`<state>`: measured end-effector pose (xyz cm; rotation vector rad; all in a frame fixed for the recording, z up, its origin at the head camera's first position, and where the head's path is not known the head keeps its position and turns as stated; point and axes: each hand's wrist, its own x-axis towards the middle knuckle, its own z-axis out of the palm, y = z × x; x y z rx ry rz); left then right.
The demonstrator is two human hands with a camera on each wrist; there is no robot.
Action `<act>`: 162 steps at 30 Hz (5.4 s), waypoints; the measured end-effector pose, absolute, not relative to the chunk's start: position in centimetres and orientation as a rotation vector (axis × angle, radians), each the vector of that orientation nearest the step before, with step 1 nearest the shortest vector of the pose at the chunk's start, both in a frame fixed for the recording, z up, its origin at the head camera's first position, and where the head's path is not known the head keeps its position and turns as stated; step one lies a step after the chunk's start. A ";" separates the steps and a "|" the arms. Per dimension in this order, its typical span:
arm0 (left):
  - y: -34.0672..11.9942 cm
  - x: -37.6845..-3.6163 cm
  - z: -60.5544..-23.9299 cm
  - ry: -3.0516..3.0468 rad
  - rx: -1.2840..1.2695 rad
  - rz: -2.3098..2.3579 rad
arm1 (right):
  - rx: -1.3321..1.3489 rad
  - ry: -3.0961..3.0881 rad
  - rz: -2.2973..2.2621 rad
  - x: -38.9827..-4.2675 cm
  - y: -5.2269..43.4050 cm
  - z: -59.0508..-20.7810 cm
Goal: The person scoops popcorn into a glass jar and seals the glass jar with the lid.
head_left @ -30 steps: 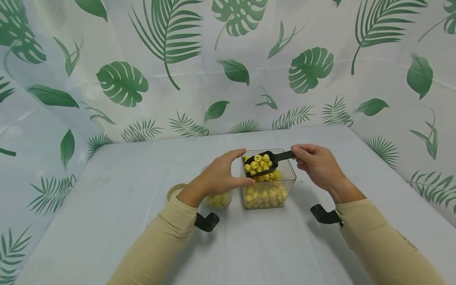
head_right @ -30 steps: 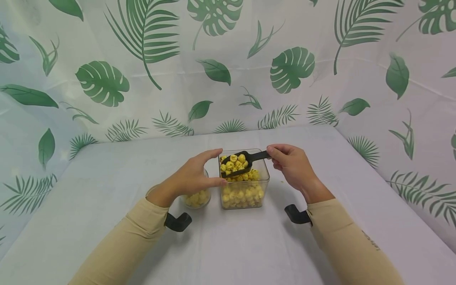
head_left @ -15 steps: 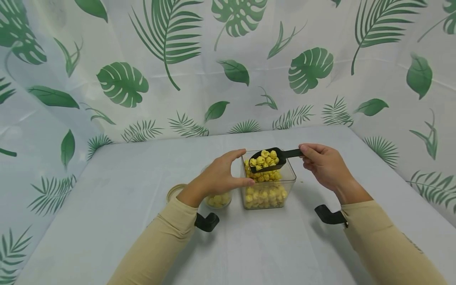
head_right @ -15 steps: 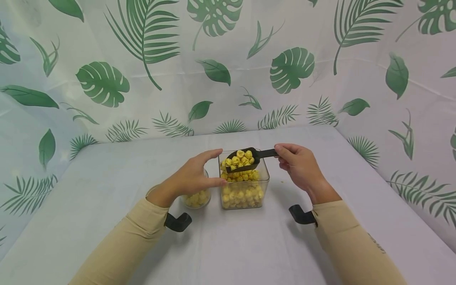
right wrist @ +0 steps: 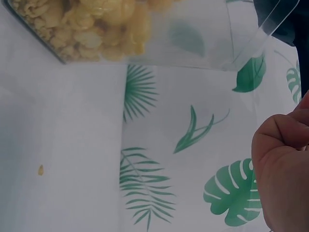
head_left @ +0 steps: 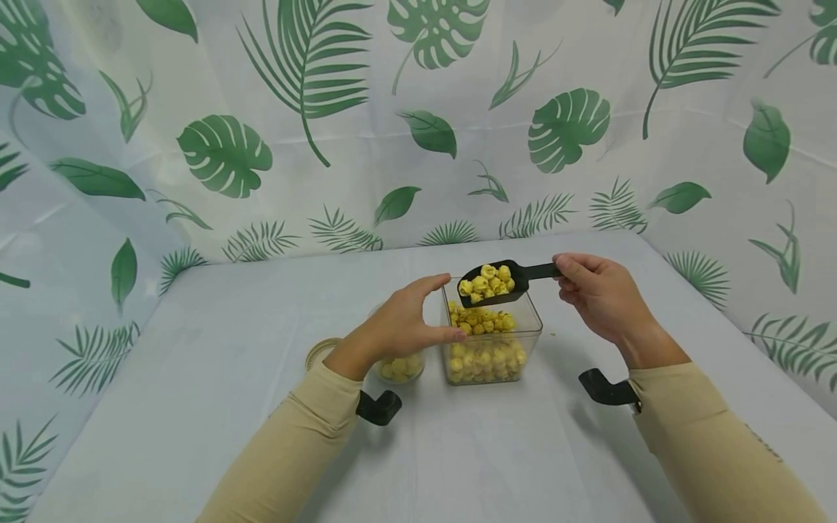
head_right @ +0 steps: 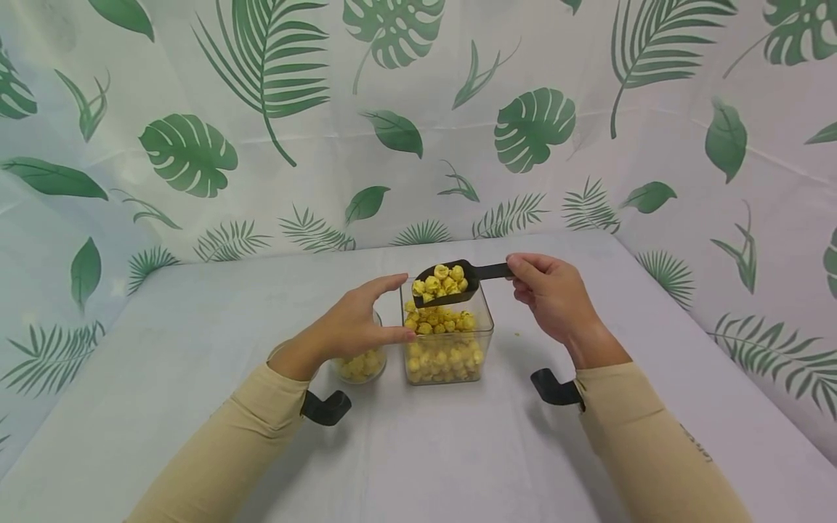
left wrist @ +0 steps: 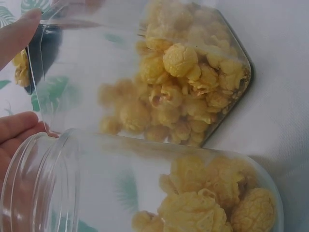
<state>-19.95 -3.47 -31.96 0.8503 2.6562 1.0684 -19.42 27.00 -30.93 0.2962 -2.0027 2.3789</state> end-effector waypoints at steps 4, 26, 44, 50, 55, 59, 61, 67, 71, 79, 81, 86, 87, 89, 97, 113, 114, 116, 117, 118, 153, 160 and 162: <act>-3.4 -20.1 -32.0 2.654 0.854 1.070 | 0.301 -1.966 2.401 -19.4 26.9 -30.7; -8.1 -20.6 -31.6 2.734 0.777 1.184 | 0.371 -1.903 2.413 -20.0 23.4 -29.7; -9.7 -19.5 -35.6 2.661 0.561 1.351 | 0.385 -2.043 2.301 -19.1 20.6 -28.8; -9.6 -19.2 -35.8 2.662 0.554 1.409 | 0.360 -2.091 2.283 -19.1 19.8 -28.8; -9.6 -19.3 -36.0 2.653 0.554 1.403 | 0.342 -2.174 2.192 -19.1 19.4 -28.9; -9.7 -19.5 -36.2 2.649 0.565 1.394 | 0.350 -2.218 2.138 -19.0 19.2 -28.9; -9.7 -19.5 -36.1 2.651 0.579 1.386 | 0.350 -2.245 2.109 -19.0 19.2 -28.9; -9.8 -19.5 -36.0 2.646 0.578 1.385 | 0.351 -2.339 1.982 -19.4 18.9 -29.1; -9.8 -19.5 -36.0 2.636 0.572 1.386 | 0.333 -2.408 1.893 -19.3 18.8 -28.9; -9.9 -19.5 -35.9 2.632 0.567 1.375 | 0.342 -2.435 1.871 -19.4 18.5 -28.6; -9.9 -19.6 -35.9 2.639 0.577 1.370 | 0.343 -2.436 1.868 -19.4 18.5 -28.6; -9.9 -19.6 -35.7 2.652 0.588 1.363 | 0.332 -2.455 1.835 -19.3 18.5 -28.4; -9.9 -19.6 -35.7 2.652 0.589 1.363 | 0.327 -2.460 1.829 -19.3 18.5 -28.4; -9.9 -19.6 -35.7 2.651 0.591 1.365 | 0.322 -2.464 1.827 -19.3 18.6 -28.4; -9.8 -19.7 -35.8 2.658 0.590 1.360 | 0.338 -2.457 1.832 -19.3 18.7 -28.5; -9.7 -19.6 -35.9 2.672 0.578 1.325 | 0.301 -2.456 1.840 -19.2 20.2 -29.0; -9.7 -19.6 -35.9 2.673 0.575 1.323 | 0.304 -2.435 1.867 -19.2 20.3 -29.0; -9.8 -19.7 -35.9 2.675 0.565 1.321 | 0.319 -2.362 1.969 -19.1 20.6 -29.1; -9.8 -19.7 -35.9 2.675 0.557 1.320 | 0.324 -2.322 2.021 -19.1 20.8 -29.1; -9.8 -19.7 -35.9 2.673 0.549 1.321 | 0.330 -2.283 2.069 -19.1 21.0 -29.2; -9.8 -19.5 -35.7 2.658 0.538 1.325 | 0.216 -2.112 2.278 -18.9 26.1 -31.3; -10.0 -19.5 -35.8 2.628 0.558 1.362 | 0.199 -2.446 1.828 -18.8 25.8 -31.5; -10.0 -19.4 -35.8 2.618 0.559 1.375 | 0.197 -2.551 1.661 -18.7 25.8 -31.6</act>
